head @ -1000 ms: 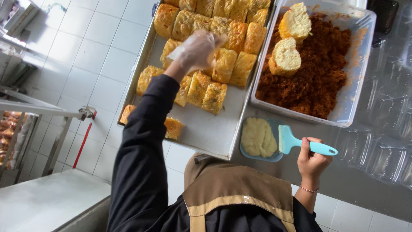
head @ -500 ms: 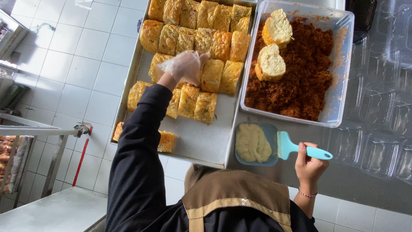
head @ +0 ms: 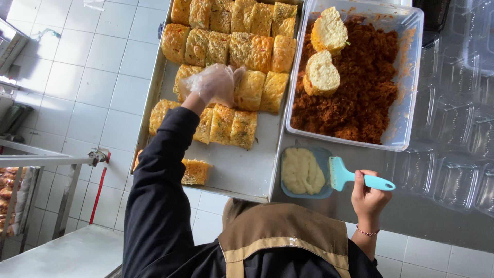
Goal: The person prepares bread rolls by spreading a cream filling onto the cut surface of rolls using a blue spatula and then dipping them into a container of meat floss.
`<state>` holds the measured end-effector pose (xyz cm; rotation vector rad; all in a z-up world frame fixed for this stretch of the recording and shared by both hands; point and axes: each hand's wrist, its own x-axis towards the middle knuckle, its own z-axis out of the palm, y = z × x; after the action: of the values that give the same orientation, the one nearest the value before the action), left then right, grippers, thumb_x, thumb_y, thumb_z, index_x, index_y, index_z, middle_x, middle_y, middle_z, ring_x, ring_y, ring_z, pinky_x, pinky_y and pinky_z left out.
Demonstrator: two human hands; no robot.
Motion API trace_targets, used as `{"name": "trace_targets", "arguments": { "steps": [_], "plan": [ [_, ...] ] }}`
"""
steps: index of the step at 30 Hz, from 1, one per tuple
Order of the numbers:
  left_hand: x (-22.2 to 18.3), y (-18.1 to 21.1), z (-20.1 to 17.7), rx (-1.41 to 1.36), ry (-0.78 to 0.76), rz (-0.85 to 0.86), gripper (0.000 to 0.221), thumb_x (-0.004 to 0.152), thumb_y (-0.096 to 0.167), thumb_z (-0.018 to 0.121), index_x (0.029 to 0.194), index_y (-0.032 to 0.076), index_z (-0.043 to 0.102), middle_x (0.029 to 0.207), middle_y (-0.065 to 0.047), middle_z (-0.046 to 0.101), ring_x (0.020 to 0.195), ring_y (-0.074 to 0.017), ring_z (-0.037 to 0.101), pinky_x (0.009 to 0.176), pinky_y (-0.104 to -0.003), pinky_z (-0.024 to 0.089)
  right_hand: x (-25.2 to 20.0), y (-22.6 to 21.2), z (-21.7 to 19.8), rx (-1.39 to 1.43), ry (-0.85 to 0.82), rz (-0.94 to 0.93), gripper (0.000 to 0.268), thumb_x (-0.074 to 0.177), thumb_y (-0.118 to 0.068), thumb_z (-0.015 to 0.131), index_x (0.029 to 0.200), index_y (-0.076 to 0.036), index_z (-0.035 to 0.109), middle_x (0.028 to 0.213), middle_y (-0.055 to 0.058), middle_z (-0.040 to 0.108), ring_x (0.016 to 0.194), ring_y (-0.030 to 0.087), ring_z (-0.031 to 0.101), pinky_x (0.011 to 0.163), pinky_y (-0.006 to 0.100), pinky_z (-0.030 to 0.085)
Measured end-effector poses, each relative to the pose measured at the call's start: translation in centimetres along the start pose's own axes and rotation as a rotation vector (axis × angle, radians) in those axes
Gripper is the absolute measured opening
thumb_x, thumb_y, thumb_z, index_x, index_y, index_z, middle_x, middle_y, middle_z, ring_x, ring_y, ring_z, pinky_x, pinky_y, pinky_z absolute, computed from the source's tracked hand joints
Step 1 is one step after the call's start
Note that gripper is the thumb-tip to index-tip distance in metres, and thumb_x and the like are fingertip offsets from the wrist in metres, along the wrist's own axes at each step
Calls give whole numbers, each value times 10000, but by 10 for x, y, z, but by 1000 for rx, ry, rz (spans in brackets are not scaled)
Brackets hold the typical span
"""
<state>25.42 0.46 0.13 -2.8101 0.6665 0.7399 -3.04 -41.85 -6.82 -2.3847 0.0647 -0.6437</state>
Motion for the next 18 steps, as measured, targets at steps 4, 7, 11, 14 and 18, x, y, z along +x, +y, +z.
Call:
{"name": "trace_targets", "arguments": {
  "steps": [4,7,11,14,18],
  "plan": [
    [18,-12,17,50,-4,12,721,822,220,673,1479,11,461,834,-90,587,612,-142,462,521,-233,424,4,-2,4,11,-7,-41,167,1050,-128,691,911,-37,689,627,-14,558,524,78,483,471,227,334],
    [17,-13,19,-61,-54,-97,376,889,285,685,1180,47,692,873,-56,627,657,-145,516,571,-251,478,1,-2,4,29,-6,-13,167,1044,-130,691,908,-35,694,617,-14,560,501,78,471,493,251,321],
    [-15,-11,11,-123,302,174,651,734,433,878,1213,128,560,975,-79,657,800,-192,603,731,-334,555,-3,3,-2,18,-3,1,171,1046,-138,694,912,-31,696,609,-10,551,496,83,463,472,247,319],
    [-44,-10,19,-232,652,85,905,609,544,933,1269,93,509,1112,-151,639,960,-287,640,842,-447,572,-5,8,-6,-1,22,7,172,1057,-144,697,934,-23,697,631,-2,555,493,79,473,466,232,327],
    [-72,-11,41,-823,1095,-92,1005,758,590,885,1442,135,305,1368,-143,548,1175,-252,653,916,-402,636,-6,14,-10,-4,30,26,177,1078,-146,697,954,-20,702,660,6,571,495,74,500,484,223,347]
  ]
}}
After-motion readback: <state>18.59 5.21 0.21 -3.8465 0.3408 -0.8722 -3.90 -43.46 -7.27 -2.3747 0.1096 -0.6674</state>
